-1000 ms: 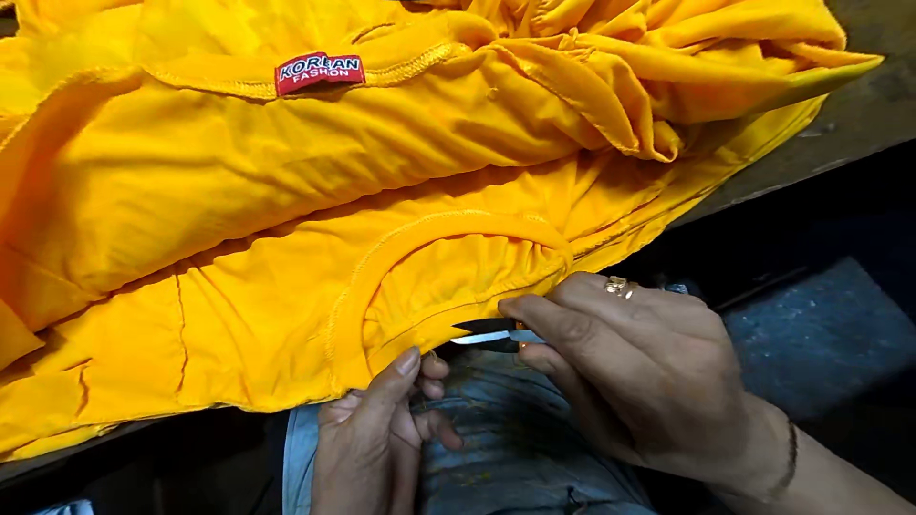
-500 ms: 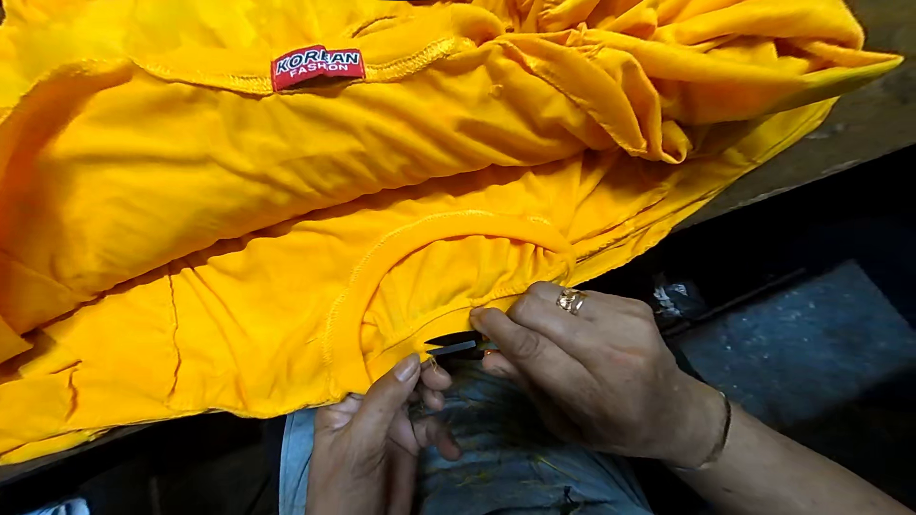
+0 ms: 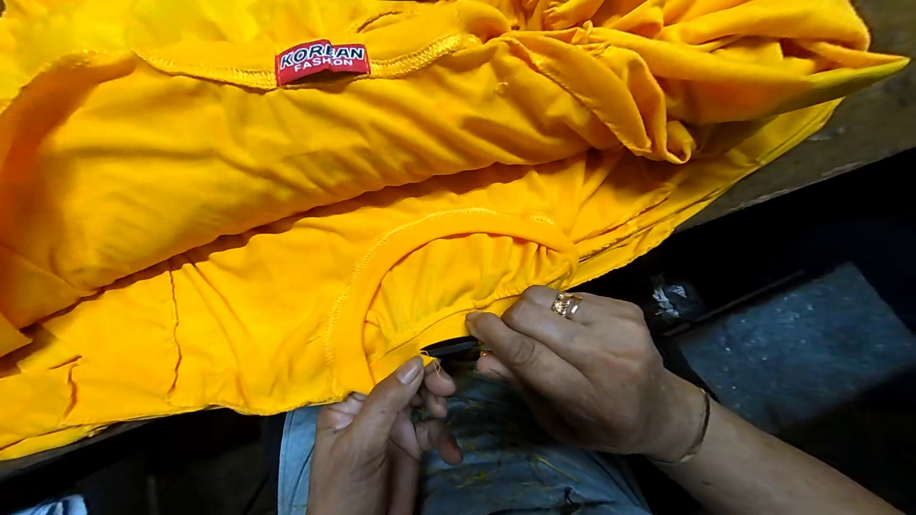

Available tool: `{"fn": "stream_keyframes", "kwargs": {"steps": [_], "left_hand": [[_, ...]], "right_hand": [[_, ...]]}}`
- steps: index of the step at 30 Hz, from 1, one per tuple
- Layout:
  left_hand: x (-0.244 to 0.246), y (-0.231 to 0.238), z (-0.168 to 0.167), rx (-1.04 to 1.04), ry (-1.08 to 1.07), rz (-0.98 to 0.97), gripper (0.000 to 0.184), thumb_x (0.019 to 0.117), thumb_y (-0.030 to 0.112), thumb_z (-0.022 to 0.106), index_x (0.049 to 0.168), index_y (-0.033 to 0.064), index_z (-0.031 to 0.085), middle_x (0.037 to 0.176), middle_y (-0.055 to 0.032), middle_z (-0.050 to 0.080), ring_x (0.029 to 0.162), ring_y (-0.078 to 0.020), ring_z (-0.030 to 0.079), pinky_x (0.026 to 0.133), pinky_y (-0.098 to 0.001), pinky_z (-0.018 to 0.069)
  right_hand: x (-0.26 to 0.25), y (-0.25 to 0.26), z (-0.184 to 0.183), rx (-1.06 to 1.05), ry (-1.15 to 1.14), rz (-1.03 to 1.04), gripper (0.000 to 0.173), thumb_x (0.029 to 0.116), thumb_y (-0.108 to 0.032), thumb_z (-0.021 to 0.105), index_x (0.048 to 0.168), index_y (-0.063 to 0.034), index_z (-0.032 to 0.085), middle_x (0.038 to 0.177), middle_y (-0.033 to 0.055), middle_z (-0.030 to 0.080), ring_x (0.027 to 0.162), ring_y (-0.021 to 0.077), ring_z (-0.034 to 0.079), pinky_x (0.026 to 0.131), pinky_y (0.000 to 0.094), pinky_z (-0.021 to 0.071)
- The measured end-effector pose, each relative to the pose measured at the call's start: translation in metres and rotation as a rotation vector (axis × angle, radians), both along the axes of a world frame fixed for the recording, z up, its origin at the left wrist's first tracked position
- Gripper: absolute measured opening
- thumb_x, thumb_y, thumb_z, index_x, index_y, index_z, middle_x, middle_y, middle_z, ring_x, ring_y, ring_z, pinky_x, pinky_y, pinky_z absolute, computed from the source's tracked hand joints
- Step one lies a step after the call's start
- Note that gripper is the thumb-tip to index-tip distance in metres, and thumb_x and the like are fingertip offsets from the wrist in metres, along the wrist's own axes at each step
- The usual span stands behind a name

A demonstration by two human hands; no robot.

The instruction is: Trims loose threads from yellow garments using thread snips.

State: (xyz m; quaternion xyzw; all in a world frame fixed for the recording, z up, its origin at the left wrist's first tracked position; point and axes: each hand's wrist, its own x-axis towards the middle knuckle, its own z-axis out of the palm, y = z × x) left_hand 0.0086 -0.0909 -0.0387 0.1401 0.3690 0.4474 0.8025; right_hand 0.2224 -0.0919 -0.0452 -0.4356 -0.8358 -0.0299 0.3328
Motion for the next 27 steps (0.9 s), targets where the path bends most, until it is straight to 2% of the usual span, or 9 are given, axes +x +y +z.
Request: {"fn": "stream_keyframes", "kwargs": {"steps": [6,9,11,15,18,23,27], "left_hand": [[-0.001,0.000,-0.003,-0.018,-0.025,-0.002,0.024,0.1022,0.010,0.058,0.097,-0.0101,0.070,0.090,-0.0245,0.070,0.074,-0.0229,0.072,0.054,-0.0316,0.0596],[-0.003,0.001,-0.006,-0.002,-0.078,0.000,0.020,0.0982,0.012,0.065,0.101,-0.0071,0.068,0.093,-0.0250,0.070,0.077,-0.0257,0.073,0.054,-0.0355,0.0605],[0.000,0.001,-0.005,0.005,-0.044,0.000,0.019,0.0939,0.008,0.072,0.104,-0.0075,0.068,0.094,-0.0250,0.069,0.074,-0.0237,0.072,0.054,-0.0348,0.0607],[0.005,0.002,-0.003,0.003,0.084,-0.027,0.017,0.0910,0.002,0.073,0.104,-0.0083,0.069,0.088,-0.0226,0.069,0.065,-0.0195,0.071,0.050,-0.0315,0.0599],[0.005,0.002,-0.001,0.005,0.115,-0.038,0.013,0.0921,0.003,0.073,0.098,-0.0078,0.069,0.085,-0.0219,0.069,0.063,-0.0193,0.070,0.049,-0.0316,0.0599],[0.004,0.001,-0.001,0.007,0.094,-0.053,0.011,0.0922,0.001,0.071,0.098,-0.0073,0.069,0.082,-0.0199,0.068,0.062,-0.0187,0.069,0.050,-0.0320,0.0602],[0.003,-0.001,0.000,0.005,0.093,-0.078,0.009,0.0924,0.001,0.069,0.095,-0.0084,0.070,0.079,-0.0189,0.068,0.060,-0.0179,0.068,0.051,-0.0313,0.0598]], "right_hand": [[0.000,0.000,0.000,-0.034,0.005,0.021,0.027,0.1035,-0.021,0.054,0.103,-0.0025,0.074,0.075,0.0033,0.058,0.065,0.0163,0.053,0.052,0.0291,0.0381],[0.010,-0.002,0.003,-0.212,0.129,0.107,0.030,0.1050,-0.019,0.047,0.099,-0.0034,0.072,0.075,0.0001,0.057,0.066,0.0099,0.055,0.055,0.0243,0.0425],[0.019,-0.004,0.004,-0.354,0.245,0.166,0.032,0.1071,-0.019,0.044,0.099,-0.0032,0.071,0.078,-0.0017,0.061,0.069,0.0048,0.057,0.057,0.0208,0.0461],[0.026,-0.011,0.004,-0.583,0.406,0.180,0.033,0.1089,-0.020,0.043,0.095,-0.0077,0.070,0.077,-0.0081,0.060,0.068,-0.0029,0.055,0.059,0.0135,0.0466],[0.025,-0.012,0.007,-0.732,0.475,0.159,0.033,0.1087,-0.022,0.044,0.092,-0.0103,0.070,0.071,-0.0101,0.056,0.063,-0.0036,0.051,0.054,0.0125,0.0426],[0.022,-0.005,0.015,-0.929,0.584,0.130,0.035,0.1091,-0.023,0.044,0.087,-0.0121,0.069,0.060,-0.0092,0.045,0.050,-0.0017,0.040,0.043,0.0136,0.0305],[0.019,0.001,0.015,-0.972,0.553,0.128,0.039,0.1094,-0.026,0.045,0.083,-0.0134,0.070,0.062,-0.0084,0.053,0.052,-0.0008,0.047,0.044,0.0144,0.0354]]}}
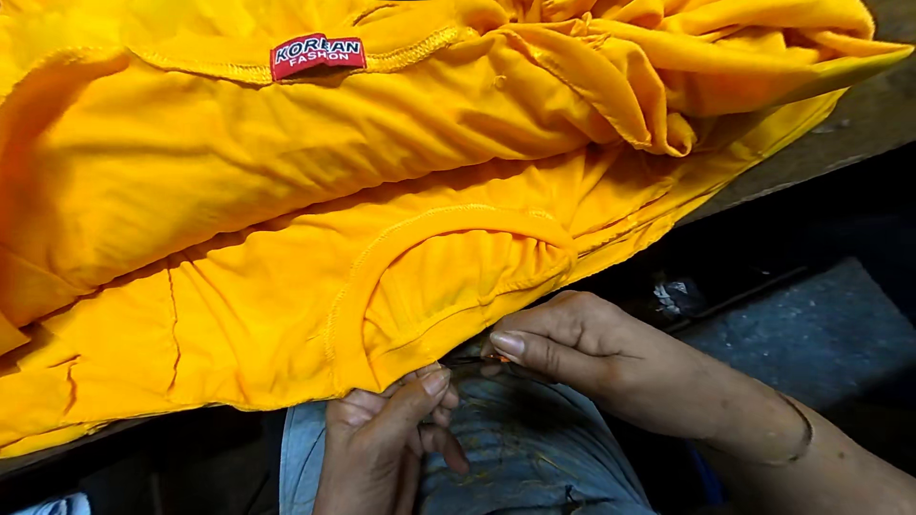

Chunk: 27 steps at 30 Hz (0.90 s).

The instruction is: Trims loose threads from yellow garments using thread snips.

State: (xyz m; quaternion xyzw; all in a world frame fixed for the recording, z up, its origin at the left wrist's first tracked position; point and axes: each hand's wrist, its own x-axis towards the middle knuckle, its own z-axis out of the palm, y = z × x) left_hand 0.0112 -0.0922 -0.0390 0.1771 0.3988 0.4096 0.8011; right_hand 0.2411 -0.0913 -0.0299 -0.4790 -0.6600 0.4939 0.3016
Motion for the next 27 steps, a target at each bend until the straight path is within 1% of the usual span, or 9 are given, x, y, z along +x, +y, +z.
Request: {"fn": "stream_keyframes", "kwargs": {"steps": [4,12,17,20,22,23,25,26,27], "left_hand": [[-0.001,-0.001,0.000,-0.028,-0.012,-0.009,0.009,0.0920,0.000,0.068,0.093,-0.0089,0.070,0.078,-0.0184,0.067,0.059,-0.0178,0.068,0.050,-0.0322,0.0600],[-0.001,-0.001,-0.002,-0.044,-0.014,-0.023,0.010,0.0925,0.000,0.068,0.093,-0.0095,0.071,0.077,-0.0179,0.067,0.060,-0.0175,0.068,0.051,-0.0318,0.0598],[-0.002,-0.001,-0.004,-0.052,-0.009,-0.028,0.010,0.0918,0.001,0.068,0.091,-0.0090,0.071,0.076,-0.0173,0.067,0.059,-0.0175,0.067,0.051,-0.0317,0.0598],[-0.002,-0.001,-0.004,-0.039,-0.016,-0.040,0.009,0.0917,0.000,0.068,0.093,-0.0084,0.071,0.077,-0.0173,0.067,0.060,-0.0172,0.068,0.053,-0.0320,0.0603],[-0.002,-0.001,-0.005,-0.021,0.021,-0.057,0.008,0.0908,0.000,0.069,0.093,-0.0079,0.071,0.077,-0.0174,0.068,0.060,-0.0178,0.068,0.054,-0.0323,0.0609],[-0.002,-0.002,-0.006,0.014,0.065,-0.093,0.008,0.0905,0.001,0.070,0.093,-0.0073,0.072,0.077,-0.0171,0.069,0.060,-0.0178,0.068,0.055,-0.0323,0.0612],[-0.007,-0.002,-0.010,0.154,0.200,-0.240,0.009,0.0916,0.003,0.071,0.094,-0.0048,0.074,0.079,-0.0138,0.072,0.062,-0.0165,0.069,0.058,-0.0312,0.0615],[-0.010,-0.003,-0.012,0.258,0.284,-0.323,0.008,0.0922,0.004,0.071,0.094,-0.0029,0.075,0.079,-0.0109,0.072,0.063,-0.0152,0.069,0.059,-0.0299,0.0616],[-0.012,-0.003,-0.015,0.375,0.380,-0.389,0.007,0.0921,0.005,0.072,0.094,-0.0010,0.075,0.079,-0.0078,0.073,0.064,-0.0131,0.069,0.059,-0.0276,0.0612]], "right_hand": [[-0.002,0.004,0.001,0.006,-0.012,0.016,0.040,0.1087,-0.025,0.047,0.075,-0.0136,0.066,0.059,-0.0081,0.049,0.050,-0.0004,0.045,0.041,0.0155,0.0318],[0.001,0.011,0.004,0.108,-0.139,0.073,0.037,0.1077,-0.027,0.050,0.076,-0.0159,0.067,0.059,-0.0115,0.049,0.050,-0.0031,0.045,0.041,0.0149,0.0319],[-0.002,0.011,0.007,0.199,-0.235,0.076,0.036,0.1057,-0.027,0.052,0.073,-0.0173,0.064,0.057,-0.0123,0.045,0.048,-0.0033,0.041,0.040,0.0157,0.0300],[-0.004,0.009,0.007,0.275,-0.334,0.065,0.034,0.1044,-0.028,0.051,0.073,-0.0196,0.063,0.058,-0.0138,0.044,0.049,-0.0036,0.041,0.041,0.0169,0.0308],[-0.004,0.007,0.008,0.304,-0.345,0.078,0.035,0.1052,-0.028,0.049,0.074,-0.0194,0.063,0.059,-0.0137,0.045,0.050,-0.0033,0.042,0.042,0.0173,0.0317],[-0.002,0.006,0.009,0.311,-0.323,0.095,0.035,0.1063,-0.028,0.048,0.075,-0.0189,0.062,0.059,-0.0134,0.045,0.051,-0.0034,0.043,0.042,0.0169,0.0322],[0.004,0.004,0.012,0.318,-0.227,0.127,0.037,0.1086,-0.030,0.046,0.079,-0.0168,0.063,0.063,-0.0128,0.048,0.054,-0.0040,0.046,0.045,0.0150,0.0355],[0.006,0.002,0.014,0.334,-0.169,0.120,0.036,0.1085,-0.033,0.048,0.083,-0.0145,0.066,0.067,-0.0121,0.052,0.058,-0.0041,0.049,0.049,0.0141,0.0391],[0.008,0.000,0.015,0.373,-0.131,0.086,0.034,0.1067,-0.037,0.053,0.089,-0.0125,0.068,0.070,-0.0119,0.057,0.062,-0.0051,0.052,0.053,0.0122,0.0432]]}}
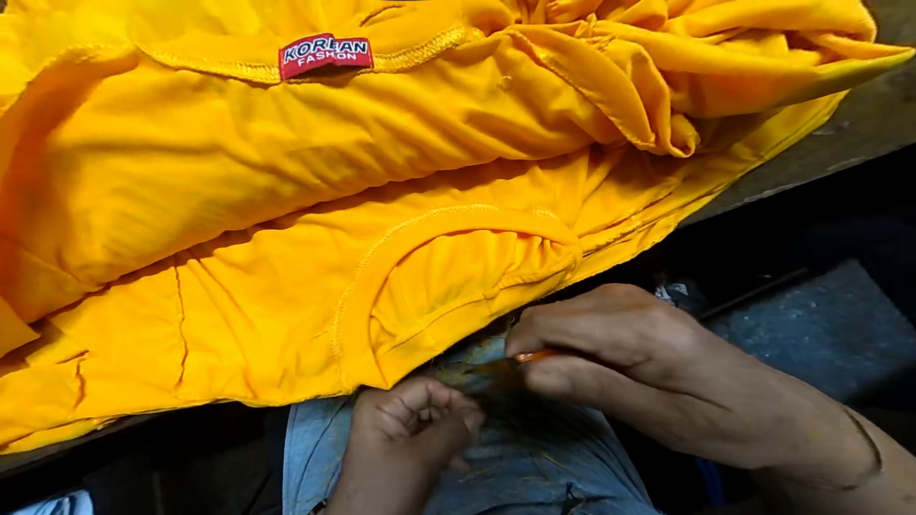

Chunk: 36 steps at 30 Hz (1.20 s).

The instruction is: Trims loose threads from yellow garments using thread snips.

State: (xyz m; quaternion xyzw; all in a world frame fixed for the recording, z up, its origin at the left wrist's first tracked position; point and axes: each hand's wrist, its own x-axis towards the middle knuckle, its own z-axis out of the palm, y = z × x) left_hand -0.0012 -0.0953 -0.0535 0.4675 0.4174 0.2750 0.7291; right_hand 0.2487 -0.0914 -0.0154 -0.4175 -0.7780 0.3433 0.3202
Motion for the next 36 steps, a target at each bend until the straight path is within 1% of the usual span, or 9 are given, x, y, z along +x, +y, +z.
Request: {"fn": "stream_keyframes", "kwargs": {"steps": [3,6,10,13,15,19,23,30,36], "left_hand": [[-0.008,-0.003,-0.011,0.400,0.246,-0.112,0.015,0.0921,0.017,0.076,0.082,0.0063,0.074,0.070,0.0023,0.068,0.059,-0.0027,0.061,0.053,-0.0183,0.0519],[-0.017,-0.005,-0.008,0.760,0.373,-0.166,0.035,0.0984,0.028,0.070,0.069,0.0089,0.065,0.061,0.0014,0.058,0.055,-0.0054,0.053,0.050,-0.0225,0.0419],[-0.022,-0.007,0.021,1.080,0.438,0.004,0.009,0.0926,0.018,0.075,0.099,0.0133,0.072,0.087,-0.0002,0.068,0.081,-0.0097,0.064,0.071,-0.0254,0.0533],[-0.019,0.011,0.026,1.254,0.584,0.127,0.041,0.0886,0.025,0.078,0.126,0.0214,0.060,0.126,0.0015,0.060,0.121,-0.0153,0.055,0.099,-0.0341,0.0480],[-0.016,0.032,0.024,1.356,0.613,0.115,0.051,0.0900,0.022,0.075,0.136,0.0139,0.054,0.138,-0.0066,0.059,0.128,-0.0227,0.054,0.105,-0.0423,0.0444],[-0.017,0.058,0.029,1.212,0.386,0.060,0.041,0.0965,0.007,0.066,0.135,-0.0027,0.056,0.110,-0.0061,0.075,0.098,-0.0124,0.072,0.087,-0.0287,0.0610],[-0.023,0.069,0.045,0.854,0.210,0.093,0.042,0.0941,0.000,0.065,0.135,0.0018,0.057,0.099,-0.0015,0.075,0.085,-0.0115,0.073,0.075,-0.0234,0.0625],[-0.027,0.071,0.051,0.748,0.142,0.086,0.046,0.0965,0.000,0.060,0.142,0.0013,0.053,0.098,-0.0022,0.075,0.083,-0.0112,0.072,0.073,-0.0219,0.0613],[-0.031,0.075,0.052,0.748,0.122,0.086,0.047,0.0963,0.002,0.061,0.143,0.0020,0.053,0.094,0.0005,0.074,0.075,-0.0073,0.069,0.066,-0.0181,0.0582]], "right_hand": [[-0.007,-0.005,-0.004,0.266,-0.088,-0.189,0.027,0.0958,-0.031,0.070,0.102,-0.0056,0.071,0.083,-0.0043,0.066,0.072,-0.0001,0.060,0.061,0.0153,0.0503],[-0.020,-0.002,-0.017,0.465,-0.340,-0.360,0.023,0.0936,-0.014,0.063,0.110,-0.0020,0.074,0.080,0.0043,0.063,0.067,0.0149,0.059,0.054,0.0288,0.0453],[-0.021,0.010,-0.017,0.474,-0.290,-0.355,0.021,0.0939,-0.008,0.056,0.102,-0.0018,0.075,0.076,0.0033,0.063,0.066,0.0127,0.058,0.054,0.0272,0.0444],[-0.015,0.017,-0.011,0.337,-0.175,-0.294,0.017,0.0927,-0.009,0.058,0.097,-0.0053,0.073,0.080,-0.0025,0.065,0.068,0.0031,0.058,0.057,0.0198,0.0466],[-0.012,0.019,-0.006,0.208,-0.084,-0.276,0.012,0.0921,-0.011,0.060,0.096,-0.0091,0.072,0.075,-0.0081,0.062,0.062,-0.0029,0.053,0.052,0.0136,0.0430],[-0.006,0.023,0.010,-0.081,0.049,-0.281,0.012,0.0958,-0.012,0.059,0.089,-0.0149,0.069,0.063,-0.0096,0.057,0.050,-0.0011,0.049,0.040,0.0144,0.0364],[-0.012,0.023,0.011,-0.117,0.124,-0.360,0.009,0.0970,-0.011,0.064,0.089,-0.0125,0.069,0.065,-0.0060,0.061,0.051,0.0023,0.053,0.040,0.0154,0.0394],[-0.057,0.026,0.012,0.295,0.130,-0.289,0.026,0.0884,-0.010,0.075,0.111,0.0025,0.072,0.096,0.0025,0.072,0.083,0.0038,0.066,0.070,0.0175,0.0574],[-0.077,0.048,0.009,0.173,0.369,-0.332,0.006,0.0900,0.006,0.065,0.091,0.0023,0.069,0.079,0.0030,0.067,0.069,0.0036,0.061,0.060,0.0163,0.0517]]}}
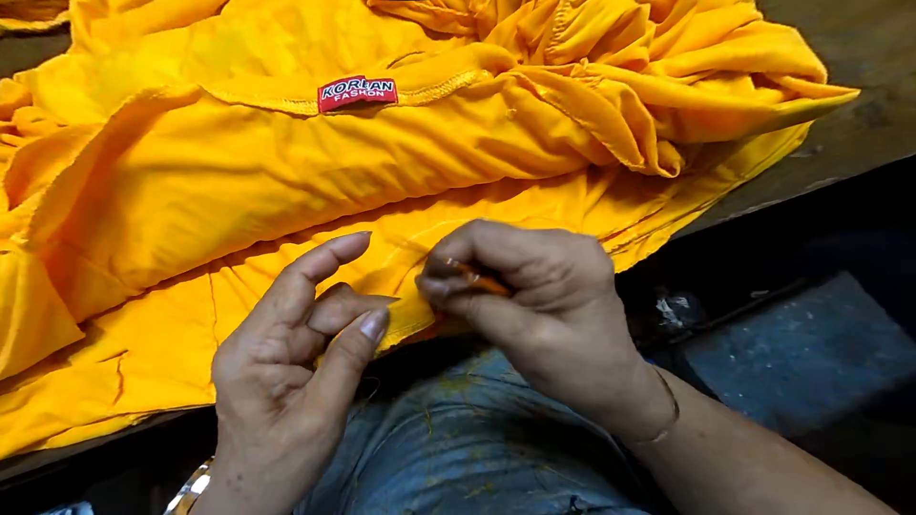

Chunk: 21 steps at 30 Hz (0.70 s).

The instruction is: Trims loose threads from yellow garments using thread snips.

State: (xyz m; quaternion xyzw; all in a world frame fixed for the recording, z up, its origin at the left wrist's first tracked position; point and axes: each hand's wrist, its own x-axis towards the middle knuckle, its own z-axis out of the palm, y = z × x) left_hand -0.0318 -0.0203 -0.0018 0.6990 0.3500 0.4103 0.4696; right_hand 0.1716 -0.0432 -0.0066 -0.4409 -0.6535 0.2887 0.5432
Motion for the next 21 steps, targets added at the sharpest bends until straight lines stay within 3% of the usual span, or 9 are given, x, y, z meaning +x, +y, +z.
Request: {"fn": "stream_keyframes", "kwargs": {"steps": [2,5,9,11,13,15,17,19,21], "left_hand": [[-0.003,0.003,-0.001,-0.062,-0.037,0.005,0.046,0.0966,0.001,0.060,0.142,0.0020,0.054,0.093,-0.0024,0.075,0.074,-0.0090,0.071,0.066,-0.0198,0.0598],[-0.007,0.007,-0.004,-0.156,-0.068,0.049,0.045,0.0967,0.001,0.060,0.141,0.0028,0.056,0.092,-0.0050,0.075,0.074,-0.0104,0.071,0.067,-0.0218,0.0607],[-0.012,0.011,-0.004,-0.193,-0.103,0.029,0.048,0.0947,0.000,0.065,0.141,0.0017,0.057,0.096,-0.0086,0.076,0.077,-0.0134,0.074,0.067,-0.0232,0.0624],[-0.013,0.010,-0.002,-0.179,-0.087,0.014,0.049,0.0924,0.000,0.068,0.141,0.0020,0.058,0.097,-0.0088,0.077,0.076,-0.0132,0.073,0.064,-0.0212,0.0613],[-0.012,0.010,-0.001,-0.133,-0.073,-0.005,0.048,0.0918,0.001,0.069,0.139,0.0016,0.059,0.098,-0.0073,0.076,0.076,-0.0120,0.073,0.064,-0.0198,0.0606],[-0.011,0.007,0.000,-0.104,-0.063,-0.005,0.047,0.0919,-0.001,0.066,0.138,0.0001,0.059,0.098,-0.0066,0.076,0.079,-0.0119,0.073,0.068,-0.0208,0.0610],[-0.008,0.005,0.001,-0.102,-0.049,0.005,0.048,0.0910,-0.001,0.067,0.138,-0.0004,0.059,0.097,-0.0068,0.076,0.080,-0.0132,0.073,0.069,-0.0224,0.0617],[-0.005,0.006,0.001,-0.116,-0.055,0.001,0.054,0.0887,0.000,0.073,0.140,-0.0005,0.057,0.097,-0.0092,0.077,0.081,-0.0169,0.074,0.070,-0.0254,0.0633],[-0.003,0.006,0.001,-0.124,-0.060,0.010,0.057,0.0880,-0.001,0.073,0.143,-0.0001,0.055,0.098,-0.0105,0.077,0.081,-0.0181,0.075,0.069,-0.0257,0.0636]], "right_hand": [[0.004,0.001,0.004,-0.084,0.195,-0.017,0.006,0.0962,0.005,0.061,0.098,0.0027,0.067,0.082,0.0031,0.065,0.069,0.0050,0.061,0.060,0.0176,0.0542],[0.018,-0.008,0.011,-0.159,0.381,0.078,0.007,0.1028,-0.004,0.056,0.098,-0.0028,0.061,0.075,-0.0001,0.053,0.057,0.0053,0.047,0.049,0.0185,0.0410],[0.025,-0.027,0.002,-0.209,0.137,0.258,0.010,0.0908,-0.010,0.073,0.084,-0.0073,0.067,0.070,-0.0050,0.060,0.058,-0.0005,0.054,0.048,0.0133,0.0454],[0.009,-0.035,-0.012,-0.294,0.098,0.198,0.012,0.0880,-0.012,0.077,0.084,-0.0085,0.066,0.064,-0.0068,0.055,0.052,-0.0020,0.045,0.044,0.0119,0.0372],[0.001,-0.038,-0.018,-0.290,0.135,0.125,0.011,0.0889,-0.013,0.077,0.090,-0.0074,0.068,0.065,-0.0068,0.055,0.051,-0.0018,0.043,0.044,0.0118,0.0363],[0.004,-0.036,-0.014,-0.196,0.062,0.072,0.013,0.0960,-0.019,0.070,0.101,-0.0070,0.068,0.073,-0.0086,0.058,0.057,-0.0035,0.046,0.049,0.0112,0.0390],[0.011,-0.031,-0.008,-0.104,-0.109,0.020,0.026,0.1056,-0.025,0.054,0.111,-0.0041,0.068,0.083,-0.0079,0.061,0.068,-0.0035,0.053,0.057,0.0122,0.0449],[0.014,-0.028,-0.007,-0.039,-0.252,-0.031,0.034,0.1099,-0.020,0.041,0.113,0.0003,0.068,0.088,-0.0036,0.060,0.074,-0.0010,0.054,0.062,0.0144,0.0452],[0.016,-0.028,-0.009,0.037,-0.374,-0.059,0.035,0.1093,-0.016,0.039,0.111,0.0016,0.069,0.089,-0.0006,0.062,0.077,0.0009,0.057,0.063,0.0152,0.0476]]}}
